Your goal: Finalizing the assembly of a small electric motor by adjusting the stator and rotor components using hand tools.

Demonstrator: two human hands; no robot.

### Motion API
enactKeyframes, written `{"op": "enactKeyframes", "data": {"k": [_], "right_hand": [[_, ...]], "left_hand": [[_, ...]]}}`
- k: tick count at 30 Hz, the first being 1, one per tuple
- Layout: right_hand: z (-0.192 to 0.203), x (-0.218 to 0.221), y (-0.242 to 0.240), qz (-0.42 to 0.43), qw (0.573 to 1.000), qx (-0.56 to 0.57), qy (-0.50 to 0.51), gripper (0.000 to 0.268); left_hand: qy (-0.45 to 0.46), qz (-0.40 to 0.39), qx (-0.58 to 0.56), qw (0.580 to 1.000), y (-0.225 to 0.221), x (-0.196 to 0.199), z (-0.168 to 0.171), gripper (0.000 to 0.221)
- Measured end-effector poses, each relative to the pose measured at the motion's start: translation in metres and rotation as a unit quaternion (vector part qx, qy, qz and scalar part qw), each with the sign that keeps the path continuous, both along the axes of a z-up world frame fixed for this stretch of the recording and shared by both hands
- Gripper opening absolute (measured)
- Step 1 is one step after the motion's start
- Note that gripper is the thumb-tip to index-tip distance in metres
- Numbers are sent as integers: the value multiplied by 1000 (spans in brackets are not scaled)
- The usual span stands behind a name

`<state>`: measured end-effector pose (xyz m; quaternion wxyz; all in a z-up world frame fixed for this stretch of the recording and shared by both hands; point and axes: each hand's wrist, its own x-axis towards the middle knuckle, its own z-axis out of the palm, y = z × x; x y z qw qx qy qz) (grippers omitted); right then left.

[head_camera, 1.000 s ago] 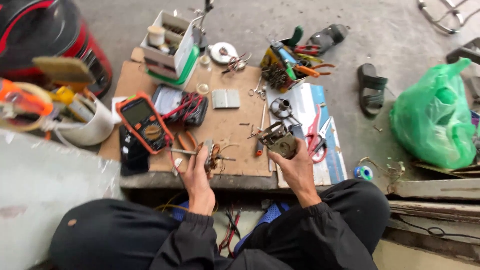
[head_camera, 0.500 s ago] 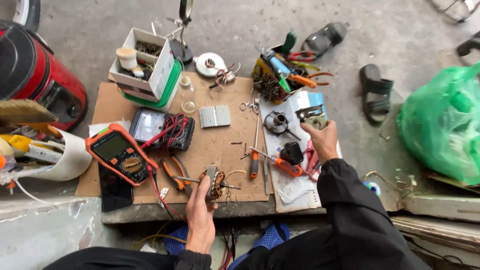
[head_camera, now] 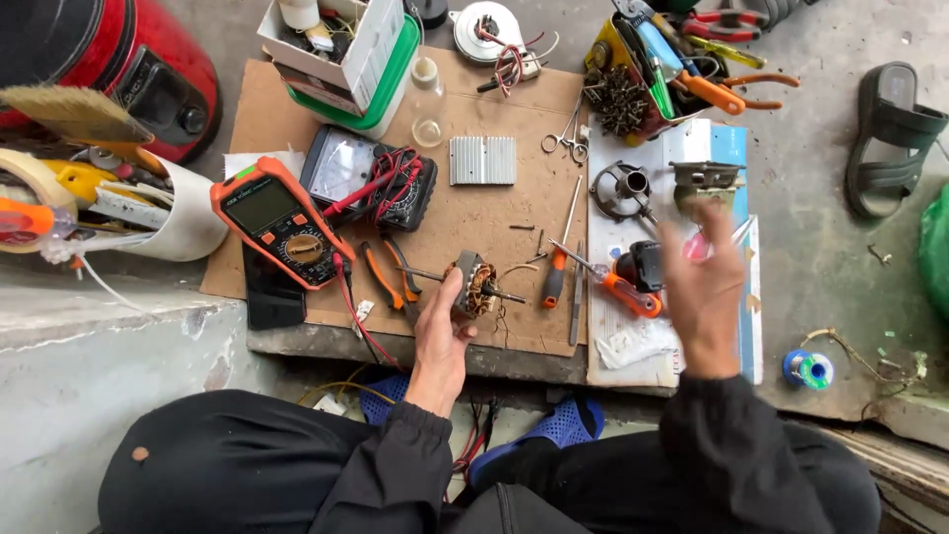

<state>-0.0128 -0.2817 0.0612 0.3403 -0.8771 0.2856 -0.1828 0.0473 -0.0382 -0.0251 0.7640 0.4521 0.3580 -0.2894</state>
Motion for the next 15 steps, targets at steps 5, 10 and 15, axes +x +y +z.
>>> {"op": "enactKeyframes", "data": {"k": [5, 10, 15], "right_hand": [[-31, -43, 48, 49, 997, 59, -7, 44], [-34, -51, 11, -96, 979, 119, 134, 57], [-93, -9, -46, -85, 982, 72, 153, 81]], "left_hand": [[-31, -43, 41, 998, 11, 2, -5, 64], [-93, -85, 116, 985, 8, 13, -53, 69], [-126, -174, 206, 955, 4, 17, -49, 103]]}}
